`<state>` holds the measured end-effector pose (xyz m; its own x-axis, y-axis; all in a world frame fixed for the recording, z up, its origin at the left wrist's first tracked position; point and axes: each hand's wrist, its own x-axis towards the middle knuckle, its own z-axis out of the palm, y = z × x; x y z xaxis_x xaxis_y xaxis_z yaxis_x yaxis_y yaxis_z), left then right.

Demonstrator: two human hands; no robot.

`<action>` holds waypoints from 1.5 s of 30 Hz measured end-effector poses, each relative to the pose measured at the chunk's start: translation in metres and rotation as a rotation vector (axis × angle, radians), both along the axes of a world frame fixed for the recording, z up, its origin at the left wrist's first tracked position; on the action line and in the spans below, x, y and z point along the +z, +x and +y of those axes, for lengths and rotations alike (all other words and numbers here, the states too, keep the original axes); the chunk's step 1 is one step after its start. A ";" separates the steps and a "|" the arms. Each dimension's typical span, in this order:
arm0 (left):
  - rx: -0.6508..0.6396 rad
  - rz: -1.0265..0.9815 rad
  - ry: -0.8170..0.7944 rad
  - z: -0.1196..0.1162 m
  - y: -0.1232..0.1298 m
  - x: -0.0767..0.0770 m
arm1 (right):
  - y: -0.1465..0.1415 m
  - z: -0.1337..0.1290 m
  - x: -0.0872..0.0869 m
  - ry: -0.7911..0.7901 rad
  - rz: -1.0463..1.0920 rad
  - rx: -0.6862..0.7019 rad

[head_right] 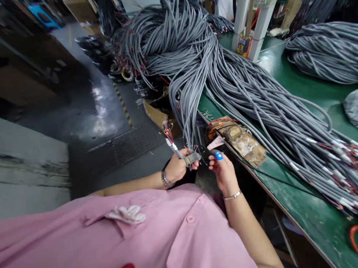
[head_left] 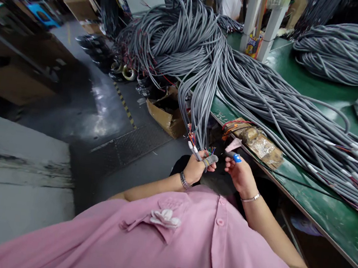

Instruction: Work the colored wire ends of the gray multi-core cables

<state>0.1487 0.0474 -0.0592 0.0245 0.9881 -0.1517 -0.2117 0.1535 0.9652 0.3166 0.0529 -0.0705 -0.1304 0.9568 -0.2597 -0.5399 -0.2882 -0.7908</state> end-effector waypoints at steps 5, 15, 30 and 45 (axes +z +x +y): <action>-0.042 0.014 0.001 -0.008 0.003 0.004 | -0.017 -0.008 0.012 0.181 -0.246 0.028; 0.071 -0.137 0.028 -0.002 0.004 0.026 | -0.005 0.020 0.010 -0.054 0.080 -0.103; 0.080 -0.154 -0.004 0.010 0.020 0.026 | -0.017 0.027 0.006 0.152 -0.193 -0.378; 0.044 -0.082 -0.033 0.010 0.022 0.020 | -0.021 0.033 0.012 0.003 0.132 -0.151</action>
